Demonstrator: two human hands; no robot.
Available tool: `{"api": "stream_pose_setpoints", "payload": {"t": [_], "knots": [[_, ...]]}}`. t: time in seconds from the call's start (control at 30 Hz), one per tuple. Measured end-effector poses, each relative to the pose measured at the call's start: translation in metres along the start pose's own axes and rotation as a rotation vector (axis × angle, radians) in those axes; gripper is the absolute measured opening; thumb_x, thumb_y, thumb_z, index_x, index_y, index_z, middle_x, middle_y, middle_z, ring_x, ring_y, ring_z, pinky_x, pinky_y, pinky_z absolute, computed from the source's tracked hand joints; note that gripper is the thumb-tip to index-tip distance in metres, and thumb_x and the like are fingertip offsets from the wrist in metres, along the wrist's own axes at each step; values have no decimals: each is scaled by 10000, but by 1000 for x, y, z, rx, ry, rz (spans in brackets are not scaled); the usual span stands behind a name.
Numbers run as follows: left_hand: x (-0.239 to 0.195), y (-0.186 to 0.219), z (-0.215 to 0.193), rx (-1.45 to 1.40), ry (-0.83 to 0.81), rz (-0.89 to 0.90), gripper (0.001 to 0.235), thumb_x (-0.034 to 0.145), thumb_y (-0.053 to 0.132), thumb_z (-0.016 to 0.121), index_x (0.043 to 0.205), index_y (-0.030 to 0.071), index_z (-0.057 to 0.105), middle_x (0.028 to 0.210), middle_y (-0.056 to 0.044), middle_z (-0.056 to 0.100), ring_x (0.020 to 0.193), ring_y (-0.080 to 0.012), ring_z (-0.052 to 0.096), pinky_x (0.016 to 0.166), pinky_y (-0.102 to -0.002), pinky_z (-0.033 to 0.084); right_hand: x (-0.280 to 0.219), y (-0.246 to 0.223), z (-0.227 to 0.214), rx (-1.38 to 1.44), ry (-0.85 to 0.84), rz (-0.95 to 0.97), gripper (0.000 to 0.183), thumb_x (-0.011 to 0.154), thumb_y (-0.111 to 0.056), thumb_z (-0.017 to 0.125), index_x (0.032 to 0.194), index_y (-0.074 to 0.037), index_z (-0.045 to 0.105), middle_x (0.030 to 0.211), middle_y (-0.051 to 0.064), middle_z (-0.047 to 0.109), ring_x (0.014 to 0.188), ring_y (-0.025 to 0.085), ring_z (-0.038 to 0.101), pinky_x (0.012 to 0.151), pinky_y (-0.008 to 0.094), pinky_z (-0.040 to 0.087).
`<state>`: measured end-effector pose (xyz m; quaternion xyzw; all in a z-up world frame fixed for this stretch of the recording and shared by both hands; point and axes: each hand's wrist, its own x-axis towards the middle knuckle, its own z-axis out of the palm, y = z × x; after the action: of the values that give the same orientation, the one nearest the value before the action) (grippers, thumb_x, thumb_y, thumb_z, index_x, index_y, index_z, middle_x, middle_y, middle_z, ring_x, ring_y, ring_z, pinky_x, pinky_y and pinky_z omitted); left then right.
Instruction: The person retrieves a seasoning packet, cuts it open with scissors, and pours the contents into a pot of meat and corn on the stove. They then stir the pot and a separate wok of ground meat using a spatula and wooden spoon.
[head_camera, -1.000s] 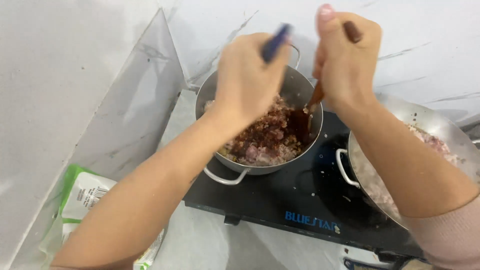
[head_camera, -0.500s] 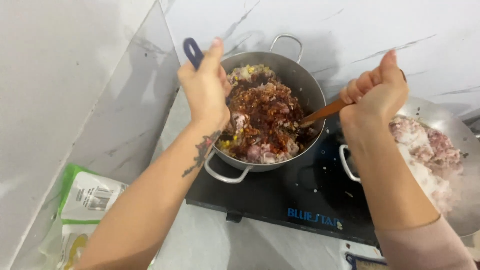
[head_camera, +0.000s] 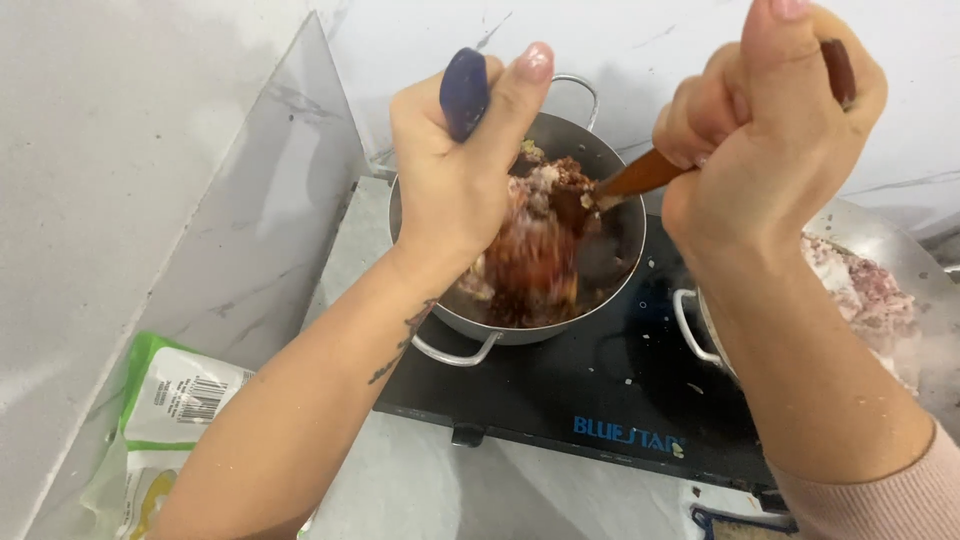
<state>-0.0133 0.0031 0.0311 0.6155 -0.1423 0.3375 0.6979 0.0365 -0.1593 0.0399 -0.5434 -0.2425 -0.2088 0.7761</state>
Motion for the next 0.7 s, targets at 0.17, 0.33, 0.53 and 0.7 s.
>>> {"api": "stream_pose_setpoints", "payload": {"t": [0.17, 0.33, 0.53, 0.7], "knots": [[5, 30, 6, -1, -74, 88, 495, 1006, 294, 539, 675, 167, 194, 639, 63, 183, 616, -82, 186, 593, -279, 140, 9, -29, -1, 61, -60, 117, 477, 993, -217, 566, 698, -178, 194, 613, -10, 117, 549, 121, 114, 580, 331, 152], [-29, -39, -3, 112, -106, -38, 444, 1004, 348, 588, 628, 182, 422, 565, 80, 395, 588, -47, 394, 559, -236, 282, -35, 36, 10, 25, 134, 138, 465, 1004, -278, 661, 624, -145, 430, 529, 24, 307, 429, 148, 319, 408, 292, 261], [-7, 2, -2, 100, -113, -23, 479, 981, 446, 566, 634, 204, 341, 595, 94, 289, 557, -63, 274, 522, -270, 192, -4, -1, -2, 51, 102, 241, 524, 1055, -244, 624, 609, -171, 360, 518, -22, 282, 440, 100, 216, 429, 297, 157], [9, 33, 0, 237, -103, 153, 434, 1032, 361, 493, 726, 159, 259, 699, 61, 238, 681, -87, 234, 627, -283, 183, 23, -29, -35, -239, -111, 157, 502, 1102, -315, 413, 660, -212, 196, 595, -46, 108, 545, 110, 114, 597, 301, 166]]}}
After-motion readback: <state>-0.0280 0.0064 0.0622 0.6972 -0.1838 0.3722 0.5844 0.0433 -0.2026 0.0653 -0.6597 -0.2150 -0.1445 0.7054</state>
